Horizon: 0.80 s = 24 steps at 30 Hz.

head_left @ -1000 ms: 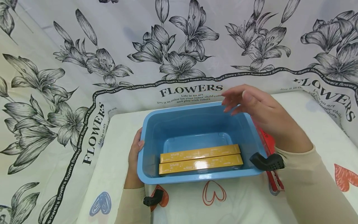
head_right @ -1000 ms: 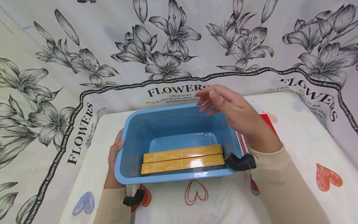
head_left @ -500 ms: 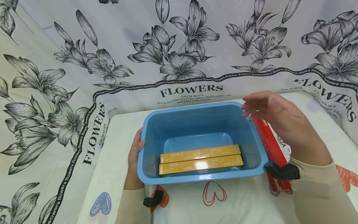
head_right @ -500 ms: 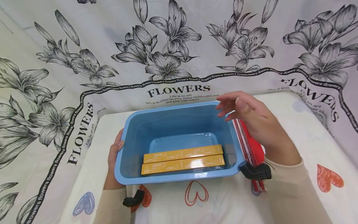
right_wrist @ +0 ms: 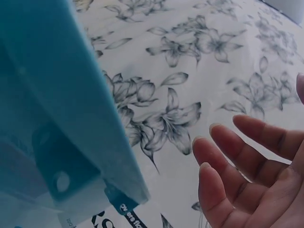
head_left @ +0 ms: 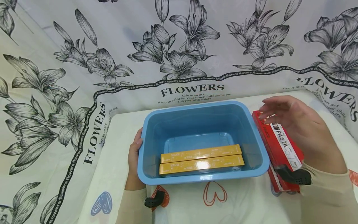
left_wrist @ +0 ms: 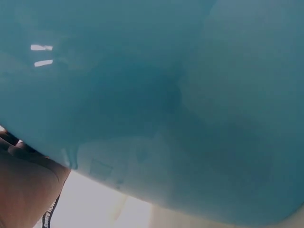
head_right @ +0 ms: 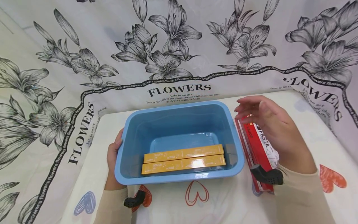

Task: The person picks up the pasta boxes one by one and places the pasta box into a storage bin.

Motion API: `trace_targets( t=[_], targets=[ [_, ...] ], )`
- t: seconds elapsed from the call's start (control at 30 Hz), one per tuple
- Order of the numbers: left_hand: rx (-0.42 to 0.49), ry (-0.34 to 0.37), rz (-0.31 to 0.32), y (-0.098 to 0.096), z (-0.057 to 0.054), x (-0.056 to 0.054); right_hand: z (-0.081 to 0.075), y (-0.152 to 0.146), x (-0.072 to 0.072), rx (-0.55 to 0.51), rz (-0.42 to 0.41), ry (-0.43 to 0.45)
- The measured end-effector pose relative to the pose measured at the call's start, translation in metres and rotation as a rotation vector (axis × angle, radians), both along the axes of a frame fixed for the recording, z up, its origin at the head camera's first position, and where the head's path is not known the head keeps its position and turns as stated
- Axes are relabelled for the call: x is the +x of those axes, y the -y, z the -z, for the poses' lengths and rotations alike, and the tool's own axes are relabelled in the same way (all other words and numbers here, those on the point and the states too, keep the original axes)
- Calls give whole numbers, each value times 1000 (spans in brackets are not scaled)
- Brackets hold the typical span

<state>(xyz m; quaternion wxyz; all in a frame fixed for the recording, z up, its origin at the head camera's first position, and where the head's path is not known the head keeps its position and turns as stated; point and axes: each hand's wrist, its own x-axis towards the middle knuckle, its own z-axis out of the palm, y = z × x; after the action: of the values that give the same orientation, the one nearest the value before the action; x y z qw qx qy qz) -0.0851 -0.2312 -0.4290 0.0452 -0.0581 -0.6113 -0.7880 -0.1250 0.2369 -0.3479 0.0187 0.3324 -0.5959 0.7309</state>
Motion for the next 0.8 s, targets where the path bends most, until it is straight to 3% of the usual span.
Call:
trace_targets(
  t=[0.1,0.23,0.47,0.7,0.8],
  targets=[
    [42,-21,11,-2,0,1,6,-6,3,-33,11,9],
    [73,-12,-4,-4,-2,2,12,-14,8,-32,84,48],
    [135,-10,-12,-5,-3,1,20,-24,4,-94,25,-3],
    [139,-74,56,-1,-1,0,23,-32,1,-167,-35,-24],
    [124,-72,54,0,-1,0,24,-38,2,-173,26,-4]
  ],
)
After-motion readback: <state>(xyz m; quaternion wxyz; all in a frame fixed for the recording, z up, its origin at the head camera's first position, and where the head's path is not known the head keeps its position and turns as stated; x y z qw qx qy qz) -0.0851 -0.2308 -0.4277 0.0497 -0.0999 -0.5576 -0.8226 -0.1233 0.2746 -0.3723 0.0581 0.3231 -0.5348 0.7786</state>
